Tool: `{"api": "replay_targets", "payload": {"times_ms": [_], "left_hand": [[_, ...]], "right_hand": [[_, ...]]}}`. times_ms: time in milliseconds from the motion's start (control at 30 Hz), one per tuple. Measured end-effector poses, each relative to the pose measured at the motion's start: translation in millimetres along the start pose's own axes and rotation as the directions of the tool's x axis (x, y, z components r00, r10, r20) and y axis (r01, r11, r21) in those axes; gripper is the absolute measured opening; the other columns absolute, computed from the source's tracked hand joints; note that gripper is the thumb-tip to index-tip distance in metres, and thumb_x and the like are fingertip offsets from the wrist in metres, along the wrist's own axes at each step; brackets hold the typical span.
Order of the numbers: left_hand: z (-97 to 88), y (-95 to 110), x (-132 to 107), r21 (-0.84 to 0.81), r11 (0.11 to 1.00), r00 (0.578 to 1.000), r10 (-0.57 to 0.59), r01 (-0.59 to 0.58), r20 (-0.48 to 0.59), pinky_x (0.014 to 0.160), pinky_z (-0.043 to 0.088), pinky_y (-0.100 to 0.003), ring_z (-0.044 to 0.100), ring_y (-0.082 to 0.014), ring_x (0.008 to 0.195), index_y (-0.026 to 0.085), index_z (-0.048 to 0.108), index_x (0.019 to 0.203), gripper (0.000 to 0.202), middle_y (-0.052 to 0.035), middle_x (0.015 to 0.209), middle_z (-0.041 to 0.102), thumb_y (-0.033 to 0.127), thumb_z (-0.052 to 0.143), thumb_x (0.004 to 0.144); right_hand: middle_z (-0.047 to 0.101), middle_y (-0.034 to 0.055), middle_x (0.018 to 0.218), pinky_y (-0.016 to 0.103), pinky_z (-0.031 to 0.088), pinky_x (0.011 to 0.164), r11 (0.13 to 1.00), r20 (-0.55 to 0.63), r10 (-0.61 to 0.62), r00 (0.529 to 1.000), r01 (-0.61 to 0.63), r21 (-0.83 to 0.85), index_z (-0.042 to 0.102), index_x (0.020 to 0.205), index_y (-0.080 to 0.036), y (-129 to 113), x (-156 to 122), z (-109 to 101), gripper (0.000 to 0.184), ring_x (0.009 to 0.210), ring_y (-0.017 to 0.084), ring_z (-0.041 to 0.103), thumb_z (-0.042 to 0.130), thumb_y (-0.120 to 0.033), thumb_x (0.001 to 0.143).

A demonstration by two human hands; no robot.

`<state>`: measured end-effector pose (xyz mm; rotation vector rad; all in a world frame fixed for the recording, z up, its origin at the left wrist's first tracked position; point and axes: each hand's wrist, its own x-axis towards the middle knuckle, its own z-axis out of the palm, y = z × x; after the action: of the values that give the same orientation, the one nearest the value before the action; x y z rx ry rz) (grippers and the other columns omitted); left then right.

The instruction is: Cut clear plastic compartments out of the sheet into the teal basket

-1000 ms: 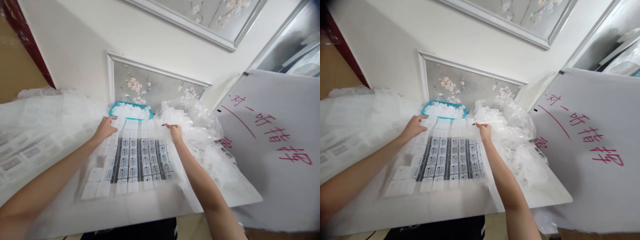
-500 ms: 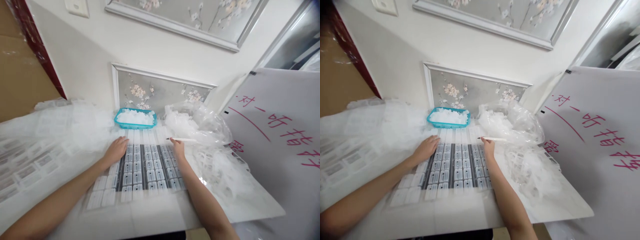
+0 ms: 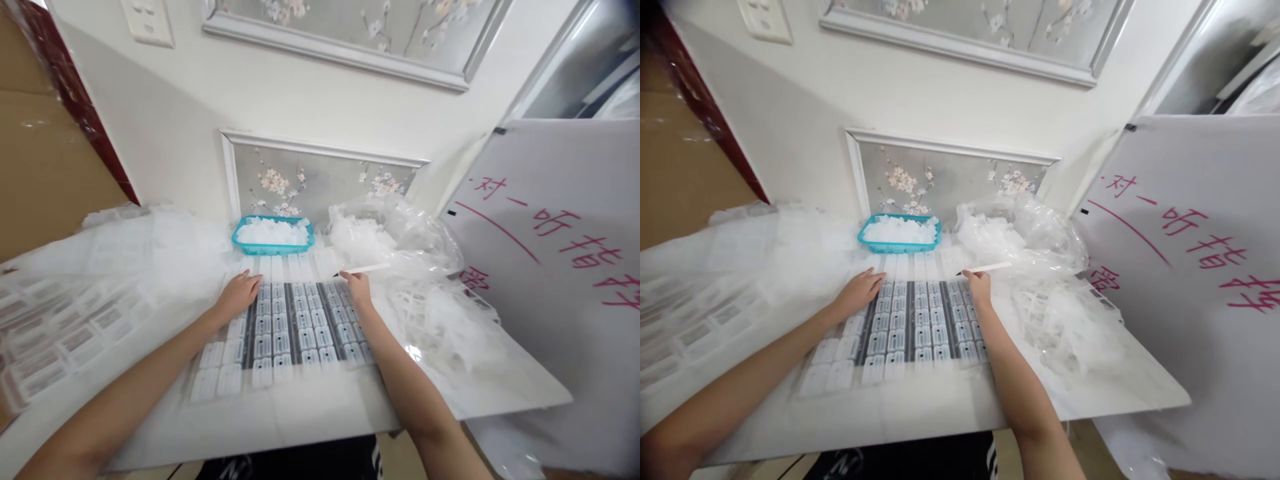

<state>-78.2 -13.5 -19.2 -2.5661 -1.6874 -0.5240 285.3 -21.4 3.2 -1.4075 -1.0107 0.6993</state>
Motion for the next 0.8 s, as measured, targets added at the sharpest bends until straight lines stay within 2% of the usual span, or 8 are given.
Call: {"api": "replay_targets", "payload": {"times_ms": [133,433,533,800], "left_hand": [[-0.8,0.6,1.7,0.015,1.000,1.000,0.009,-0.009,0.001,0.110,0.040,-0.046,0.042,-0.0285,0.138,0.017,0.060,0.133,0.046,-0.0099,0.129,0.064,0.030,0.036,0.096],[-3.7,3.6,1.2,0.031,0.999,1.000,-0.011,0.011,-0.001,0.110,0.039,-0.044,0.045,-0.0290,0.136,0.016,0.060,0.132,0.047,-0.0109,0.129,0.065,0.031,0.036,0.095],[-3.1,3.1,1.7,0.030,0.999,1.000,-0.017,0.017,0.007,0.111,0.038,-0.043,0.042,-0.0280,0.138,0.017,0.059,0.133,0.047,-0.0090,0.130,0.064,0.030,0.037,0.094],[-2.8,-0.3,0.9,0.040,0.999,0.999,-0.009,0.008,0.048,0.113,0.036,-0.042,0.039,-0.0262,0.140,0.017,0.056,0.136,0.048,-0.0072,0.136,0.060,0.033,0.035,0.096]], "right_hand": [[0.059,-0.0004,0.053,0.027,0.036,0.060,0.998,-0.001,0.006,1.000,-0.007,-0.056,0.067,0.059,-0.012,0.1,0.2,-0.4,0.024,0.062,0.017,0.054,0.065,-0.036,0.059],[0.057,-0.0008,0.053,0.026,0.035,0.056,0.990,0.041,-0.008,0.999,0.014,-0.142,0.066,0.060,-0.012,5.6,3.5,-2.3,0.029,0.060,0.016,0.052,0.061,-0.041,0.061],[0.058,-0.0007,0.055,0.026,0.035,0.057,0.986,0.053,-0.014,0.998,0.023,-0.163,0.067,0.063,-0.012,7.6,4.2,-2.4,0.031,0.061,0.016,0.052,0.060,-0.042,0.062],[0.050,-0.0024,0.049,0.025,0.033,0.056,0.976,0.094,0.002,0.996,0.019,-0.219,0.063,0.058,-0.013,5.7,1.8,-3.2,0.028,0.060,0.015,0.047,0.057,-0.040,0.064]]}}
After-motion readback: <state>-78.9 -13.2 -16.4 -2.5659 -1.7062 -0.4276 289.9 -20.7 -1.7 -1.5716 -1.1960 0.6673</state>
